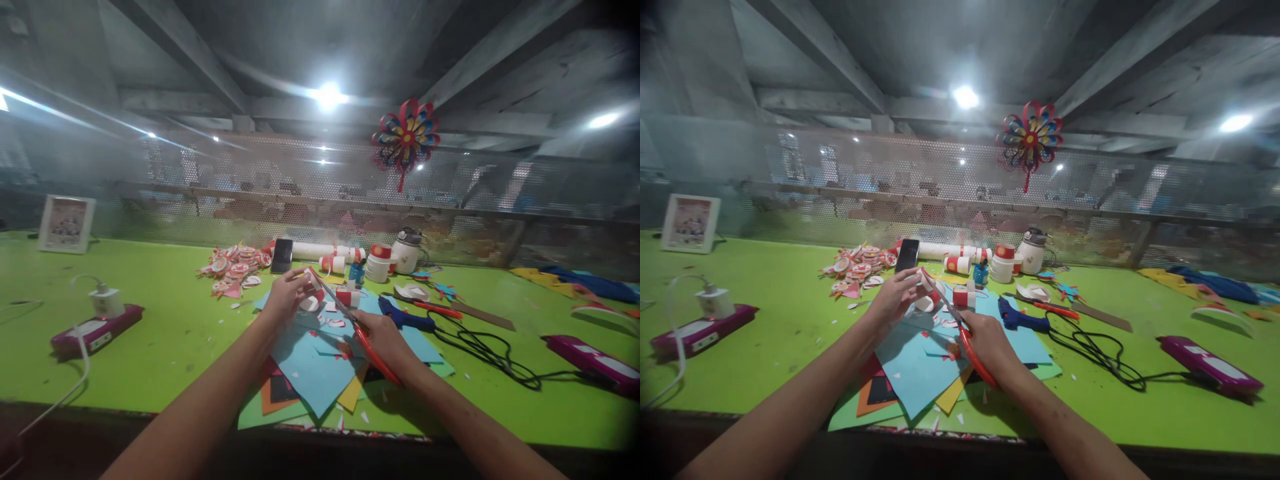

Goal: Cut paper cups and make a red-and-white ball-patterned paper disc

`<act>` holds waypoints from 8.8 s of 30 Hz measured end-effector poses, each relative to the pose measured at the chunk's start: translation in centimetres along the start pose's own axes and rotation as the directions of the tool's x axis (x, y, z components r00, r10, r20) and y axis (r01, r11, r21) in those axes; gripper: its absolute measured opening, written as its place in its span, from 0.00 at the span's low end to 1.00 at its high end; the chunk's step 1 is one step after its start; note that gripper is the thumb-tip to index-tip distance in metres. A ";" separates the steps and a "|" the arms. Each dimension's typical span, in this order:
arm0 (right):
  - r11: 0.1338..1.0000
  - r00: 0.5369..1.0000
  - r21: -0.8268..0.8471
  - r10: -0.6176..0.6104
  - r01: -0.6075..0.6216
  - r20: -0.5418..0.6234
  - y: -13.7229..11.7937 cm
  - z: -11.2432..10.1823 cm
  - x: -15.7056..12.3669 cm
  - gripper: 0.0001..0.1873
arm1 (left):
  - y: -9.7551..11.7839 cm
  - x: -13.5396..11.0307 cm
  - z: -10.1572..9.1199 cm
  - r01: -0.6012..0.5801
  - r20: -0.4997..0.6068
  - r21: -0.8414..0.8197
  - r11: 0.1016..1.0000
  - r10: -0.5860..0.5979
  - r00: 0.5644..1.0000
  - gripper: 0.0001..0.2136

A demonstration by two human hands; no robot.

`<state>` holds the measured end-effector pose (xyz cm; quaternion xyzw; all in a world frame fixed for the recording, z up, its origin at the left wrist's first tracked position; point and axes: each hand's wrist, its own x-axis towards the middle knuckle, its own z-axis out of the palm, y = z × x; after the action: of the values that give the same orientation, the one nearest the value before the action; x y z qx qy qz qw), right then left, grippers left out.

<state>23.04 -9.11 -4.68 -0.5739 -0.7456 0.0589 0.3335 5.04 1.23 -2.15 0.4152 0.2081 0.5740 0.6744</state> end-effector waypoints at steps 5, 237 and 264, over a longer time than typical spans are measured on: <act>1.000 1.000 -0.004 0.029 -0.029 0.009 -0.1 -0.3 0.0 0.21 | -0.2 -0.4 0.2 -0.008 0.019 0.014 1.000 0.008 1.000 0.11; 0.993 0.995 -0.088 0.088 -0.084 0.042 -0.3 -0.5 0.1 0.21 | -1.0 0.2 -0.5 -0.054 0.032 0.068 0.996 0.051 0.998 0.17; 0.982 0.992 -0.144 0.127 -0.122 0.024 0.1 0.0 0.0 0.19 | -1.0 0.0 -0.5 -0.051 0.048 0.061 0.997 0.048 0.998 0.14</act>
<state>23.12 -9.06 -4.71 -0.6407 -0.7160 0.0355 0.2749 5.28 1.44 -3.24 0.4545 0.1998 0.5739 0.6513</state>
